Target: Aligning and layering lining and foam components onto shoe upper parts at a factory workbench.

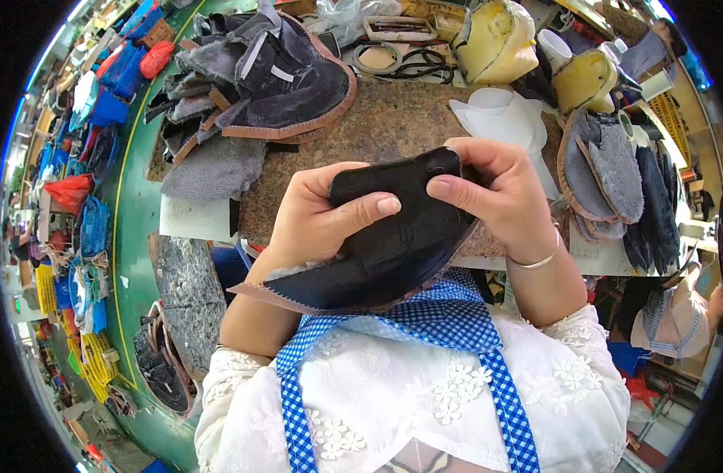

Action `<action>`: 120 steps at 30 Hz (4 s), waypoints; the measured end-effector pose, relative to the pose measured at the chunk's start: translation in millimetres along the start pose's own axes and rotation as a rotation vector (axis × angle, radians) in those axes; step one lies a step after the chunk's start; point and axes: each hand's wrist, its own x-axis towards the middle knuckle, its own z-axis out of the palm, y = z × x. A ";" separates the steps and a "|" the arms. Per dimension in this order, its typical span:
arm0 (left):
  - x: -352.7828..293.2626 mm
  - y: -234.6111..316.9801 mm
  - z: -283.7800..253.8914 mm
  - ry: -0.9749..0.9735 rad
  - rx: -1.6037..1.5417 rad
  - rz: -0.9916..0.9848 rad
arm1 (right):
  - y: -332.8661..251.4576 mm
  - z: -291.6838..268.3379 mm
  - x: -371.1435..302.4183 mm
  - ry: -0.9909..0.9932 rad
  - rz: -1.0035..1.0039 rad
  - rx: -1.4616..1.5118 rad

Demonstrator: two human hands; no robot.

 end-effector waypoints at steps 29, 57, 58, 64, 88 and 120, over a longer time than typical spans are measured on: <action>-11.8 -11.5 16.9 0.079 -0.421 -0.153 | 25.7 7.2 -4.3 -0.035 -0.386 -0.121; -1.3 -13.9 -1.9 0.196 -0.349 -0.133 | 87.4 -34.1 -32.9 -0.029 0.290 0.514; 6.7 -16.1 -6.9 0.223 -0.170 -0.066 | 82.5 -27.4 -43.0 0.059 0.314 0.509; 89.8 -15.9 -95.2 0.710 1.197 0.867 | 28.0 -68.0 -37.8 0.951 -0.465 -0.181; 66.7 -48.0 -108.9 0.309 1.502 0.591 | 113.8 -130.3 52.7 0.161 0.098 -1.529; 9.7 -75.7 -17.8 -0.139 0.439 0.049 | 52.5 -156.2 15.6 1.250 -0.678 -1.155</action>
